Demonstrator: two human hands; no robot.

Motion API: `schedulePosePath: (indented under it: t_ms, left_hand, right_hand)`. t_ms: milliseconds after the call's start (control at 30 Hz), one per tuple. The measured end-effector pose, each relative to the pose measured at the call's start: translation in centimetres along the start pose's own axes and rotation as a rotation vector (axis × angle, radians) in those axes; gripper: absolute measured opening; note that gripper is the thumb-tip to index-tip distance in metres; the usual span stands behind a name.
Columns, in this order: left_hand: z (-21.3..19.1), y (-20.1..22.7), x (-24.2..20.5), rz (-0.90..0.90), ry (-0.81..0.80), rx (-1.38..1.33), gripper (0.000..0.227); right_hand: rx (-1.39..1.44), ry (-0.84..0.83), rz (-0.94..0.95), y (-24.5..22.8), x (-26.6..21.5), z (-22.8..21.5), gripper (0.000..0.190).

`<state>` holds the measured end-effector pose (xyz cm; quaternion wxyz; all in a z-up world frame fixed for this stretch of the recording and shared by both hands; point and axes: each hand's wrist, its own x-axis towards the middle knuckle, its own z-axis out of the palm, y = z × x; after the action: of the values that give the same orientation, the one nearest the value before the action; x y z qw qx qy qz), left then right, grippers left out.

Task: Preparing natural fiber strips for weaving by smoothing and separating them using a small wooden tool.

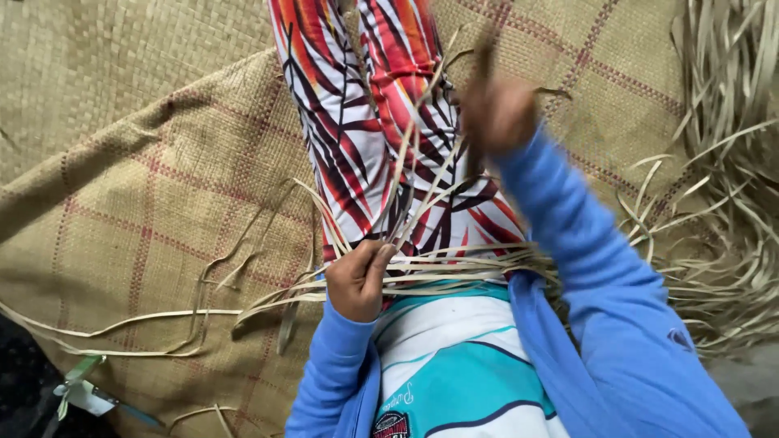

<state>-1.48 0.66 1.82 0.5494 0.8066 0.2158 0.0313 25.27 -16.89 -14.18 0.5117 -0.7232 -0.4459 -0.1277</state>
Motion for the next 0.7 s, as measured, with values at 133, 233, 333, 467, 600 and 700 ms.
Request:
schedulePosePath:
  t_ms: [133, 233, 333, 467, 600, 700]
  left_hand:
    - [0.9, 0.3, 0.6, 0.097, 0.046, -0.036, 0.018]
    - [1.2, -0.2, 0.4, 0.146, 0.049, 0.048, 0.02]
    - [1.6, -0.9, 0.5, 0.214, 0.094, 0.133, 0.028]
    - [2.1, -1.4, 0.8, 0.26, 0.125, 0.219, 0.032]
    - [2.2, -1.3, 0.6, 0.282, 0.115, 0.216, 0.033]
    - [1.7, -0.2, 0.4, 0.251, 0.065, 0.158, 0.029]
  right_hand:
    - [0.464, -0.152, 0.222, -13.4, 1.6, 2.2, 0.015]
    - [0.405, -0.093, 0.017, -15.0, 0.4, 4.6, 0.044]
    - [0.196, -0.136, 0.032, -16.6, 2.2, 4.4, 0.048]
    - [-0.078, -0.134, 0.03, -16.3, 2.5, 4.5, 0.051]
    - [-0.448, -0.147, -0.088, -10.8, 0.4, 5.7, 0.05]
    - [-0.488, -0.474, 0.451, -12.6, 6.5, 2.9, 0.057]
